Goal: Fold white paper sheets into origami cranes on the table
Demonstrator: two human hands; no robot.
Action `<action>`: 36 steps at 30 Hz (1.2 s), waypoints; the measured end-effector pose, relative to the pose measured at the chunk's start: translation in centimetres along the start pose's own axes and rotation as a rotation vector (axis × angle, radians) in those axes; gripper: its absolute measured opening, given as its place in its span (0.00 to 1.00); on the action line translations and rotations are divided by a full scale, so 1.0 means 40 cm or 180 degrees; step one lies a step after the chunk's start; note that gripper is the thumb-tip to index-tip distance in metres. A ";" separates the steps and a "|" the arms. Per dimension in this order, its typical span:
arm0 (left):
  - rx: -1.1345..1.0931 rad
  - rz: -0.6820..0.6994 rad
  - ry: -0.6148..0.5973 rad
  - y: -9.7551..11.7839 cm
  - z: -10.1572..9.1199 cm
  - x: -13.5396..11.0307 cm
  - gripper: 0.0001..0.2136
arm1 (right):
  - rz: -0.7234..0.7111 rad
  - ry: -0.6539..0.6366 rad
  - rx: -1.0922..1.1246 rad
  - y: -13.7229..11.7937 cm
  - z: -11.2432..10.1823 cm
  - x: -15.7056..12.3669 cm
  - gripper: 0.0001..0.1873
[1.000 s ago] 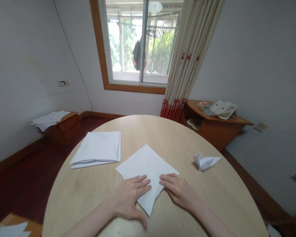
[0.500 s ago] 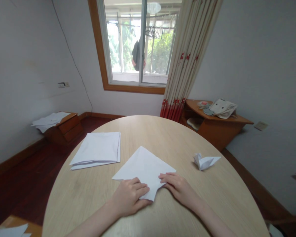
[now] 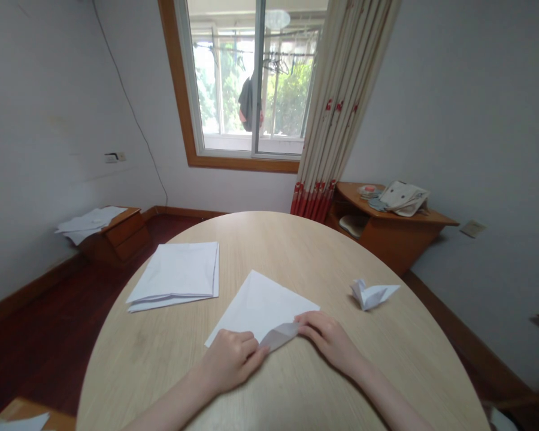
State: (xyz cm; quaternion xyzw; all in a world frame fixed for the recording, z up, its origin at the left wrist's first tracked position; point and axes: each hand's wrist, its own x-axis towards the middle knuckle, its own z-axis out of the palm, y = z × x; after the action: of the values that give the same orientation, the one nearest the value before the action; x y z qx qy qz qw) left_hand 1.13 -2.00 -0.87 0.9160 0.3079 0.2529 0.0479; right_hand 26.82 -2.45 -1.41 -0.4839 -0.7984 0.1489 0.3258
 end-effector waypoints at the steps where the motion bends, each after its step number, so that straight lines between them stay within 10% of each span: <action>1: -0.0117 -0.0033 -0.0043 0.002 0.001 0.000 0.26 | 0.0011 0.0026 -0.0020 0.001 0.003 0.000 0.13; 13: -0.1703 -0.0938 -0.1356 0.073 -0.027 0.015 0.19 | -0.0152 0.0421 -0.0517 0.021 0.027 -0.002 0.12; 20: -0.1513 -0.0414 -0.1214 0.086 -0.016 0.007 0.07 | 0.0351 0.0055 -0.0776 0.056 0.055 -0.016 0.28; 27: -0.1823 -0.0385 -0.0654 0.061 -0.022 0.010 0.33 | 0.0674 -0.0679 -0.0884 0.026 0.042 -0.005 0.33; 36: -0.2587 -0.0380 -0.0407 0.040 -0.029 0.016 0.29 | 0.0373 -0.0886 -0.1080 0.001 0.053 -0.012 0.31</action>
State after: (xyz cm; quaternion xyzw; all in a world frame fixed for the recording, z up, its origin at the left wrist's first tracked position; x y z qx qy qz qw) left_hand 1.87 -2.99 0.80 0.8169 0.2320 0.2931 0.4392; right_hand 25.59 -2.66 -3.18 -0.5521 -0.8198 0.0965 0.1172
